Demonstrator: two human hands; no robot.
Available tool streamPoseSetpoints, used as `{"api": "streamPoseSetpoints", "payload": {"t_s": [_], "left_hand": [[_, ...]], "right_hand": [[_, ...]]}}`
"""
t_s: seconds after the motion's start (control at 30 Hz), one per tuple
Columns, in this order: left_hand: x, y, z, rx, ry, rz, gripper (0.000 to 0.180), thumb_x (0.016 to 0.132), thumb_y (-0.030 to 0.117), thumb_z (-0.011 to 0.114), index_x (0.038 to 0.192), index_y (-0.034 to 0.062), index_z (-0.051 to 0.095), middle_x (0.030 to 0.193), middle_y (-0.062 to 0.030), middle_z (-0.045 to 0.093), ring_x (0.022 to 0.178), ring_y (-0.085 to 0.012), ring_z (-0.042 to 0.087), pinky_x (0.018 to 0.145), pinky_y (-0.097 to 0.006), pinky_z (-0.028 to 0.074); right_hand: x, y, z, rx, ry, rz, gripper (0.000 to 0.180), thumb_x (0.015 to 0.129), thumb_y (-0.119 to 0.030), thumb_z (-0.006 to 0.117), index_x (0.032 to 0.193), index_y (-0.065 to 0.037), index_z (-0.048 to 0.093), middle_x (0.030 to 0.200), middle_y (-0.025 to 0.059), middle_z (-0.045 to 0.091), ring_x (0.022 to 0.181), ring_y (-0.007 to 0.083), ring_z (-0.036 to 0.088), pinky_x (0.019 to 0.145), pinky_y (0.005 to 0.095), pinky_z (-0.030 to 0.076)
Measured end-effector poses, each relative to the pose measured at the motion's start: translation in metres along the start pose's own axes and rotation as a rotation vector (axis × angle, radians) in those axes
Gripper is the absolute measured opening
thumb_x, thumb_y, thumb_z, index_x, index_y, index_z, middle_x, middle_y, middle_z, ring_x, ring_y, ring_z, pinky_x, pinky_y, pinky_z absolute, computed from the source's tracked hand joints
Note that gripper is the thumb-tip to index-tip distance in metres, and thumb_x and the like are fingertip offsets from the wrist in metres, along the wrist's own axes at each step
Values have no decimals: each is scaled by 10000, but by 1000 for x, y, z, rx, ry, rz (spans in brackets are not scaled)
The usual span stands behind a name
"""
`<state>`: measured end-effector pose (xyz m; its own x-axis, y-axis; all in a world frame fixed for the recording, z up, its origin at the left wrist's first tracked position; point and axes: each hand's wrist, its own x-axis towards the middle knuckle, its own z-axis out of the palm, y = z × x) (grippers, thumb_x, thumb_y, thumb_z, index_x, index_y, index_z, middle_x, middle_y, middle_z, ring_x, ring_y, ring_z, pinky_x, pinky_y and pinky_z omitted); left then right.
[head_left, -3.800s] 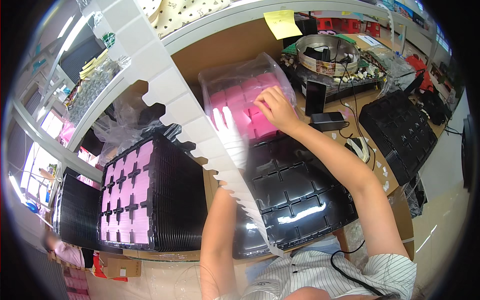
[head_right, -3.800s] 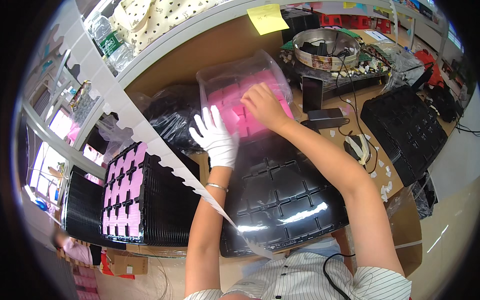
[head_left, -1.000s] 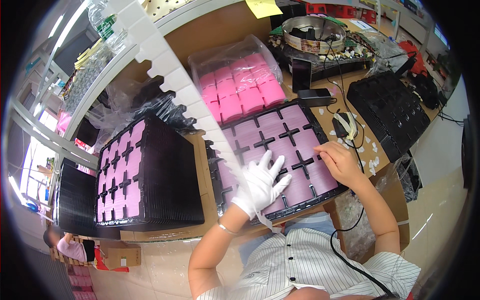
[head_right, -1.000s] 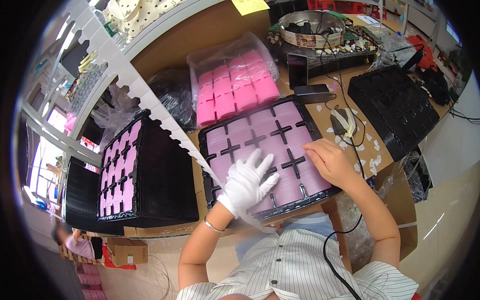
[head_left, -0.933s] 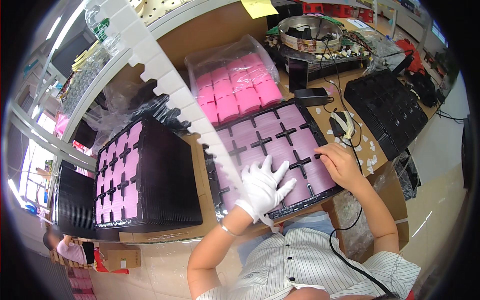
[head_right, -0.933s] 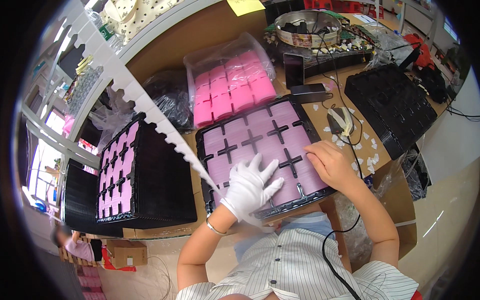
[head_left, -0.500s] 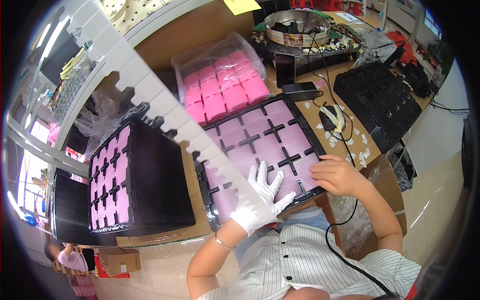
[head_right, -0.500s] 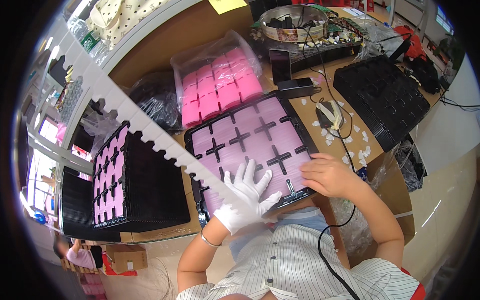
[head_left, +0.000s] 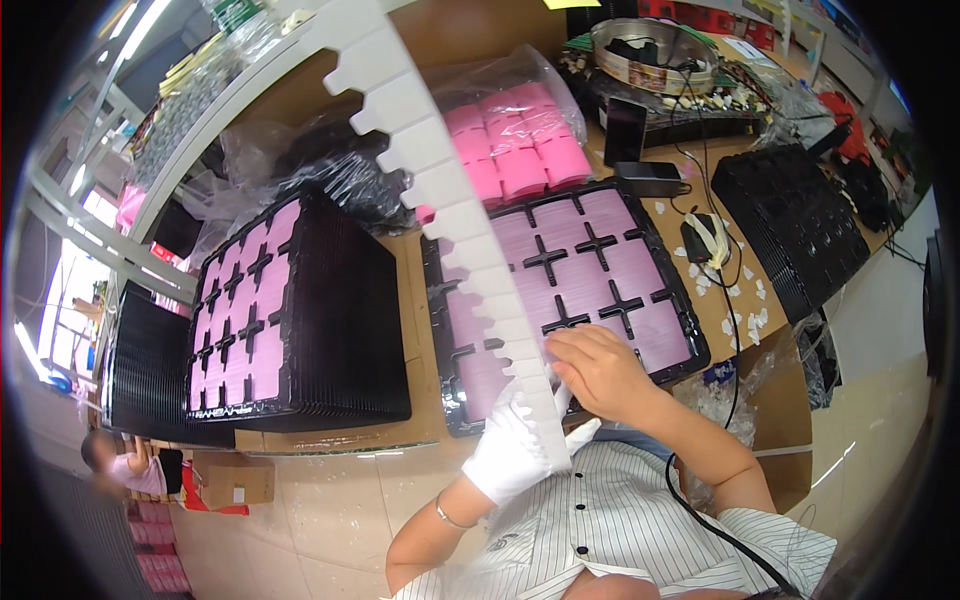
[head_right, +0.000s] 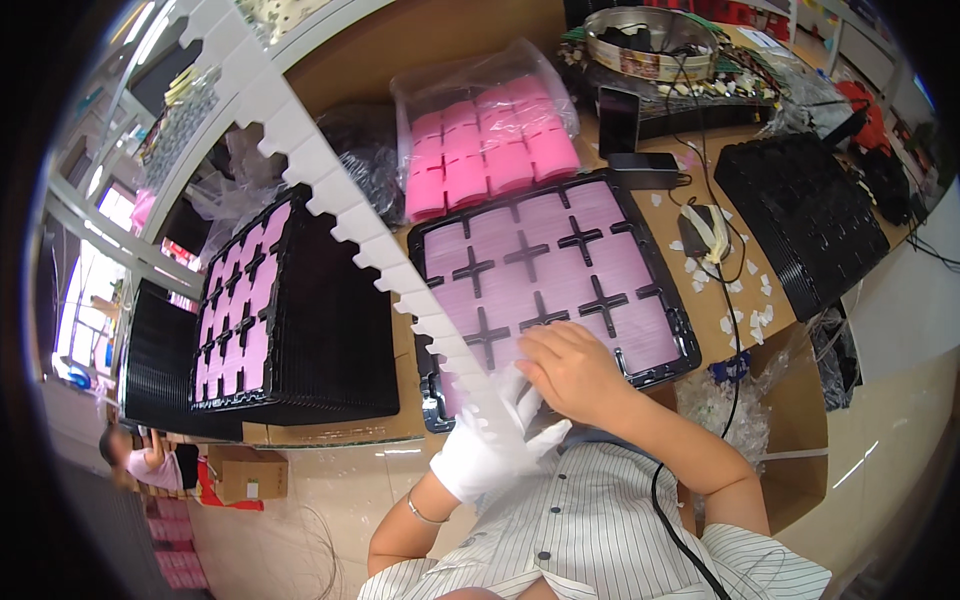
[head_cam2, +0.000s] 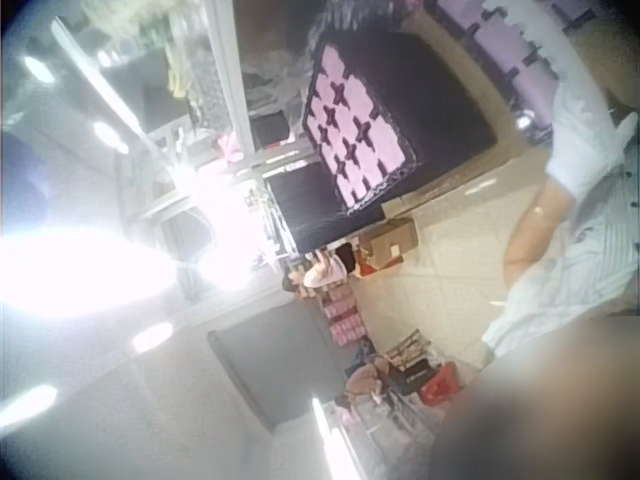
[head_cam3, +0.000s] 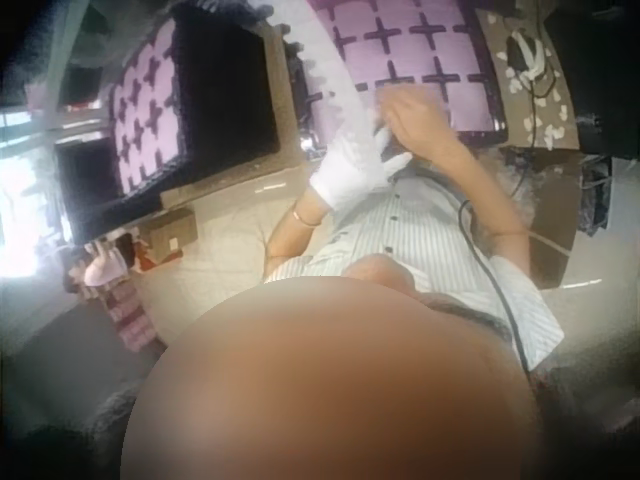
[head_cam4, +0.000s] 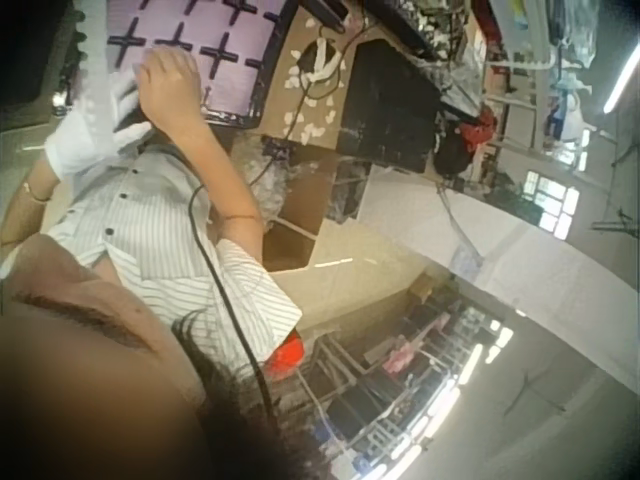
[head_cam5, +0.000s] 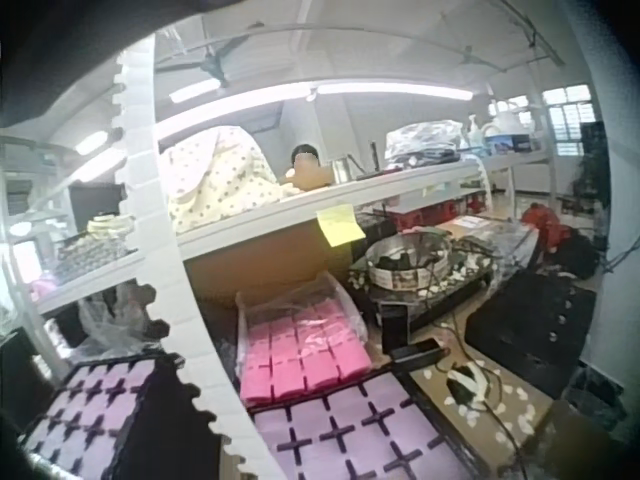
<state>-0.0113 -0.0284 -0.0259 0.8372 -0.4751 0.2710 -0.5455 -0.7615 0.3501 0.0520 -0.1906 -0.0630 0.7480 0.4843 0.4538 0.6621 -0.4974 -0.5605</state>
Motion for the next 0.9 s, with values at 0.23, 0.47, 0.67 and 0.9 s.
{"api": "streamPoseSetpoints", "payload": {"t_s": [0.23,0.47,0.67,0.9], "left_hand": [[-22,-38,-25,113,-30,-6,363,899,323,644,1092,15,654,1017,-157,638,966,-332,617,940,-460,457],[-48,-59,-41,107,46,-145,314,953,329,584,976,34,689,957,-149,675,816,-307,665,1024,-472,450],[-75,-85,1,-596,345,-892,512,999,297,563,1363,-59,515,1324,-239,587,1254,-316,559,1112,-345,371],[-51,-75,-32,-1073,482,-1054,489,922,210,691,1303,-55,540,1289,-138,593,1180,-162,551,1012,-280,428]], "right_hand": [[-5,-22,27,-118,-63,-92,243,913,-188,612,961,27,715,1093,160,704,1085,258,645,1105,467,363],[-18,-11,-15,220,-3,-1,236,966,-175,537,975,-4,700,1067,155,698,1033,301,656,1023,455,436],[-35,110,-89,431,471,595,712,1069,-523,164,1366,12,530,1405,172,540,1387,256,422,1184,391,236],[-61,197,-64,940,448,726,869,1002,-678,114,1483,-5,380,1500,212,421,1437,288,338,1200,397,196]]}}
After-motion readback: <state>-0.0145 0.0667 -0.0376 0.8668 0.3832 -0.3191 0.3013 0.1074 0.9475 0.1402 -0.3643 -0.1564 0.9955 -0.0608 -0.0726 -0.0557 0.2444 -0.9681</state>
